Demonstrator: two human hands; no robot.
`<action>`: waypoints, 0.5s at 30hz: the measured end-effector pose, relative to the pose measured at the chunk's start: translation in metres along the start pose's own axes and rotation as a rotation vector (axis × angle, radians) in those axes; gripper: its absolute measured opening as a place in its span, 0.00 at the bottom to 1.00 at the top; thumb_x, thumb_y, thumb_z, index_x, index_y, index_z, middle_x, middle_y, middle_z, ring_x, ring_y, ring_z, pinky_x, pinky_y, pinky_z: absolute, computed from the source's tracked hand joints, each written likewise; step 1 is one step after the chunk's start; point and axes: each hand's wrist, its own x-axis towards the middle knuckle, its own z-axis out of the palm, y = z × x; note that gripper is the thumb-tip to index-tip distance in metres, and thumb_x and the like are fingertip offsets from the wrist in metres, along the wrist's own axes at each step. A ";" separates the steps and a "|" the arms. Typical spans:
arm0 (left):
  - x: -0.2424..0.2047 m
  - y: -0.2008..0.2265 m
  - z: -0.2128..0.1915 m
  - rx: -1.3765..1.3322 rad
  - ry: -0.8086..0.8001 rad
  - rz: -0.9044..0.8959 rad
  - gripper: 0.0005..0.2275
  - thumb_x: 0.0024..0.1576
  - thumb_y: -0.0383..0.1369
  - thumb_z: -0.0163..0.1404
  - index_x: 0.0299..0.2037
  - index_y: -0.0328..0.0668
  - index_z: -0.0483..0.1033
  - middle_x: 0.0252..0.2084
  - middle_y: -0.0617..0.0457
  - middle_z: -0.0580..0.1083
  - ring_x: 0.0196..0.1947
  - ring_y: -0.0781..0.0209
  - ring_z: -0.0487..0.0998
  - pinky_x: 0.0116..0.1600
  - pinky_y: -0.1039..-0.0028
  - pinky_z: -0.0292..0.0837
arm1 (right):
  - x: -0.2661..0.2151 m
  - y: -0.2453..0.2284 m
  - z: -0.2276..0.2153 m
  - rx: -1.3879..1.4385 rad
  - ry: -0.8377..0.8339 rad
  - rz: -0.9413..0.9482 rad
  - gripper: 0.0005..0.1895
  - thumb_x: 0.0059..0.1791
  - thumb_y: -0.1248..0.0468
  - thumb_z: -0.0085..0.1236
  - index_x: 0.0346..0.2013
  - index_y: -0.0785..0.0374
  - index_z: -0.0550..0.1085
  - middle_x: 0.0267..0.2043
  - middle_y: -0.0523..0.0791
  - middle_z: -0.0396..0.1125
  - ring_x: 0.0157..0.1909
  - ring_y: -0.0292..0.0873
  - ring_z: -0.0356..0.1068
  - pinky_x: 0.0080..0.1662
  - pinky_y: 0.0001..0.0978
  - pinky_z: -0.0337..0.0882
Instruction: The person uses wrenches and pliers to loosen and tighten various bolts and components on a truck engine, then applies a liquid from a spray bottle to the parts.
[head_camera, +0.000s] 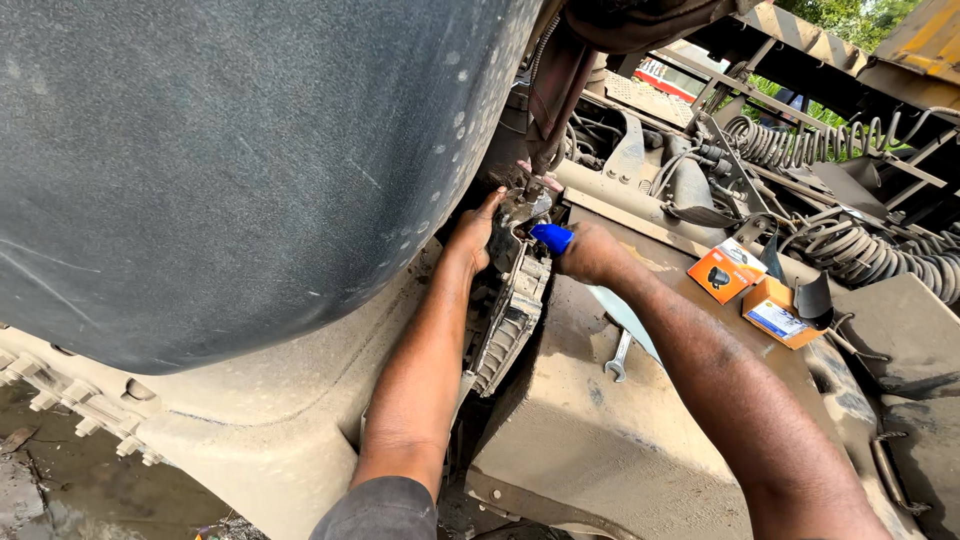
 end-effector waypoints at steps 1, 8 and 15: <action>-0.001 0.003 0.001 0.022 0.036 -0.031 0.36 0.52 0.56 0.58 0.61 0.32 0.72 0.62 0.35 0.72 0.59 0.45 0.76 0.59 0.46 0.72 | 0.000 -0.001 -0.001 -0.039 0.006 -0.029 0.14 0.46 0.57 0.62 0.40 0.65 0.80 0.34 0.52 0.76 0.38 0.48 0.78 0.47 0.40 0.79; -0.012 0.012 0.002 -0.009 -0.146 -0.053 0.32 0.51 0.55 0.56 0.58 0.36 0.74 0.56 0.36 0.75 0.53 0.49 0.80 0.55 0.54 0.79 | 0.005 -0.009 0.001 0.107 -0.059 0.064 0.23 0.47 0.62 0.63 0.56 0.57 0.71 0.43 0.52 0.76 0.42 0.46 0.77 0.48 0.41 0.79; 0.014 0.001 -0.006 0.264 0.164 0.187 0.19 0.50 0.48 0.64 0.39 0.39 0.85 0.37 0.52 0.82 0.37 0.61 0.77 0.46 0.67 0.72 | -0.049 0.013 -0.039 0.406 0.092 -0.030 0.14 0.43 0.63 0.72 0.38 0.67 0.78 0.32 0.50 0.74 0.32 0.43 0.71 0.39 0.37 0.73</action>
